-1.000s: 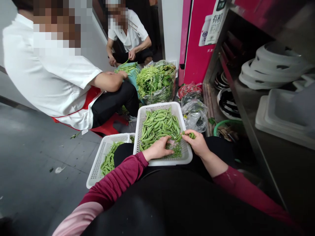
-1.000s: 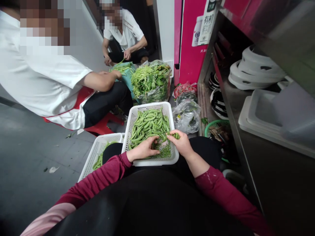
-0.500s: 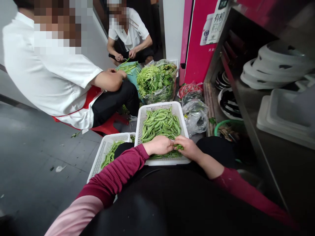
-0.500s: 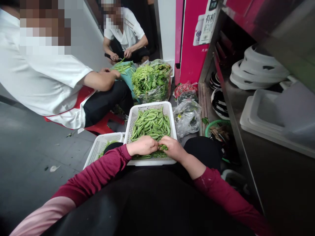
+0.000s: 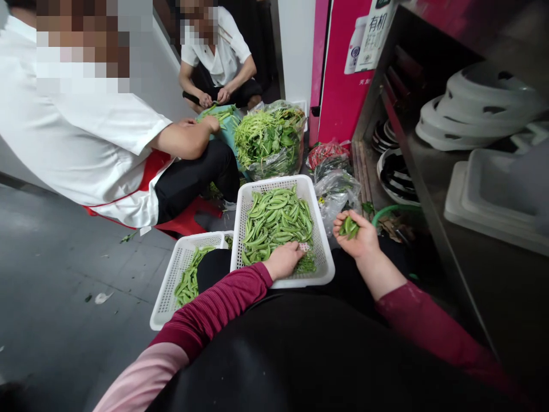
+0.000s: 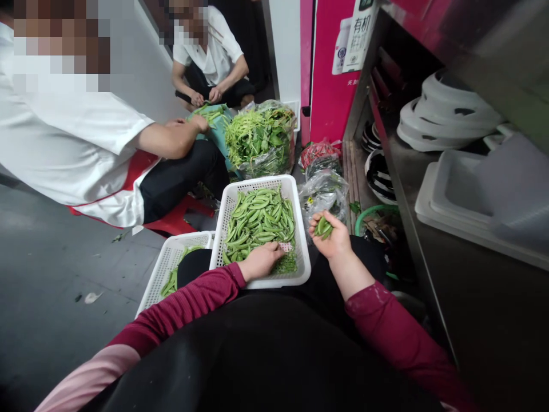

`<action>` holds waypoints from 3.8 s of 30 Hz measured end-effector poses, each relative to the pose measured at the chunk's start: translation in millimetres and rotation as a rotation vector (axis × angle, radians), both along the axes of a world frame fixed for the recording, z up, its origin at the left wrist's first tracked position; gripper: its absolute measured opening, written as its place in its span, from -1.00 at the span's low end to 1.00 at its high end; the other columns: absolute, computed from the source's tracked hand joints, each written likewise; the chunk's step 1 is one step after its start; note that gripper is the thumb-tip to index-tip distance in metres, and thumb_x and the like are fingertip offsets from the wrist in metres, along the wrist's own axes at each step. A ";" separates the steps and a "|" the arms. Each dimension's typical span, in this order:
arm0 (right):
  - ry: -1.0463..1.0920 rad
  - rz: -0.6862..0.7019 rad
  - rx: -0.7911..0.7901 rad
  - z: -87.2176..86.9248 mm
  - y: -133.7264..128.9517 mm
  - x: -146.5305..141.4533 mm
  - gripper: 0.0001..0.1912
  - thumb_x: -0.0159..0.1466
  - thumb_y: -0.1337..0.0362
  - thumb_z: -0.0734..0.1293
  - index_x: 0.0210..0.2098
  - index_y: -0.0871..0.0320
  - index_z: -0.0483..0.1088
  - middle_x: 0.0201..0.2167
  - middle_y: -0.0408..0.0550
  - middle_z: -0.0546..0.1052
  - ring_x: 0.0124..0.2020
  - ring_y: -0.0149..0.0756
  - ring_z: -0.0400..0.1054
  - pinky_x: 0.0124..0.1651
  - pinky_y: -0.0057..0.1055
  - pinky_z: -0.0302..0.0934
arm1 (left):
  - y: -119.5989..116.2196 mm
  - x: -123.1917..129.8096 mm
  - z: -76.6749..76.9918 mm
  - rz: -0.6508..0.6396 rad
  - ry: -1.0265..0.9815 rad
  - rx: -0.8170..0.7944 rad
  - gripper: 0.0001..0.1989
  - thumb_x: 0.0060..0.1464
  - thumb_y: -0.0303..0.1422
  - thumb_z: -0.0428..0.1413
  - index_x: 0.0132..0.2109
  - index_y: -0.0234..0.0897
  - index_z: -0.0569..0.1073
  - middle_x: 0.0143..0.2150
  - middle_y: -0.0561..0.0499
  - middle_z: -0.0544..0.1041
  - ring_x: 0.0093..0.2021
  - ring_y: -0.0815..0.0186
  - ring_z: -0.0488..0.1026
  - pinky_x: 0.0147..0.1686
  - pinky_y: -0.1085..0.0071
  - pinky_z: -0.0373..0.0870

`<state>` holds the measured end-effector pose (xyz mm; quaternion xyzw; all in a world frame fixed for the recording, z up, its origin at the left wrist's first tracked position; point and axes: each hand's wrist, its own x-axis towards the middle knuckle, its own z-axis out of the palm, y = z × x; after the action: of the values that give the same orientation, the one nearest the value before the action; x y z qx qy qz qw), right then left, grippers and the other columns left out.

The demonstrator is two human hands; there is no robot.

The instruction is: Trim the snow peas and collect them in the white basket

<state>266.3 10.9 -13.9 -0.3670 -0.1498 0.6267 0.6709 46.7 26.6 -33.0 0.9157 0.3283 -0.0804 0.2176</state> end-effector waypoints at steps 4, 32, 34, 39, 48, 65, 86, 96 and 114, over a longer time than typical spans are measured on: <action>0.045 0.119 -0.109 1.0 -4.8 -14.5 -0.88 0.01 0.25 0.32 -0.49 0.10 0.26 -0.55 -0.19 0.39 -0.51 -0.38 0.31 -0.43 -0.39 0.27 | 2.5 3.8 -9.3 -0.008 0.204 0.141 -0.79 -0.03 -0.56 -0.09 -0.32 -0.46 0.44 -0.33 -0.24 0.42 -0.26 0.16 0.37 -0.26 0.27 0.27; -0.254 0.367 -0.073 -4.8 -22.4 -56.5 -0.75 -0.03 0.17 0.38 -0.51 0.19 0.27 -0.75 -0.23 0.33 -0.71 -0.47 0.20 -0.64 -0.50 0.18 | -11.4 -8.0 72.6 0.070 -0.323 -0.087 -0.78 0.10 -0.36 -0.16 -0.32 -0.31 0.36 -0.41 -0.02 0.41 -0.40 0.38 0.35 -0.34 0.47 0.26; -0.241 0.374 -0.068 -4.0 -23.4 -57.8 -0.77 -0.02 0.20 0.37 -0.48 0.20 0.28 -0.75 -0.23 0.33 -0.72 -0.48 0.19 -0.65 -0.52 0.18 | -14.5 -5.1 73.0 -0.003 -0.271 0.002 -0.77 0.08 -0.39 -0.17 -0.34 -0.32 0.37 -0.41 -0.04 0.41 -0.39 0.35 0.34 -0.33 0.45 0.24; -0.216 0.623 -0.046 0.4 -28.0 -55.7 -0.76 -0.02 0.21 0.37 -0.43 0.22 0.31 -0.72 -0.22 0.36 -0.74 -0.48 0.20 -0.67 -0.53 0.16 | -17.5 3.5 72.3 -0.058 -0.212 0.033 -0.83 -0.05 -0.41 -0.07 -0.50 -0.31 0.37 -0.48 -0.02 0.40 -0.44 0.36 0.32 -0.38 0.48 0.21; -0.140 0.774 -0.080 4.9 -24.8 -43.3 -0.81 -0.02 0.23 0.36 -0.46 0.23 0.38 -0.67 -0.19 0.38 -0.75 -0.53 0.16 -0.72 -0.57 0.08 | 21.7 -23.0 72.0 0.469 -0.183 0.195 -0.75 0.03 -0.40 -0.14 -0.25 -0.32 0.41 -0.37 -0.03 0.43 -0.36 0.36 0.34 -0.31 0.48 0.24; -1.140 0.788 0.369 5.6 -25.8 -45.1 -0.78 -0.04 0.20 0.38 -0.40 0.17 0.44 -0.50 -0.17 0.46 -0.47 -0.38 0.30 -0.39 -0.48 0.17 | 23.4 5.1 99.2 -0.238 0.074 -0.214 -0.91 -0.12 -0.49 0.01 -0.52 -0.34 0.38 -0.61 0.03 0.33 -0.59 0.41 0.27 -0.53 0.50 0.19; 0.175 0.088 -0.078 4.6 -8.6 -13.7 -0.81 -0.02 0.40 0.33 -0.38 0.10 0.32 -0.53 -0.24 0.41 -0.49 -0.45 0.34 -0.34 -0.44 0.32 | 0.0 -1.0 -11.6 -0.193 0.272 0.140 -0.84 -0.04 -0.43 0.02 -0.35 -0.37 0.48 -0.37 -0.17 0.44 -0.27 0.19 0.38 -0.26 0.28 0.27; -0.096 0.392 0.069 5.5 -17.7 -28.9 -0.86 0.02 0.33 0.35 -0.41 0.16 0.33 -0.64 -0.25 0.32 -0.60 -0.50 0.23 -0.53 -0.52 0.20 | 9.6 3.5 -2.2 -0.068 0.256 -0.008 -0.88 -0.20 -0.42 0.10 -0.41 -0.37 0.43 -0.44 -0.12 0.46 -0.40 0.25 0.41 -0.39 0.40 0.27; -0.455 0.536 -0.084 -0.7 -28.3 -53.2 -0.77 -0.03 0.19 0.38 -0.51 0.20 0.28 -0.78 -0.25 0.32 -0.78 -0.50 0.14 -0.71 -0.54 0.08 | 6.6 -12.4 38.9 0.502 -0.430 -0.925 -0.75 -0.06 -0.23 0.04 -0.38 -0.38 0.30 -0.47 0.04 0.41 -0.66 0.56 0.25 -0.69 0.60 0.16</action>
<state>213.1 -17.4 -14.7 -0.4722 -0.3606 0.6883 0.4162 34.3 33.2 5.9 0.6147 0.4147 0.0265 0.6704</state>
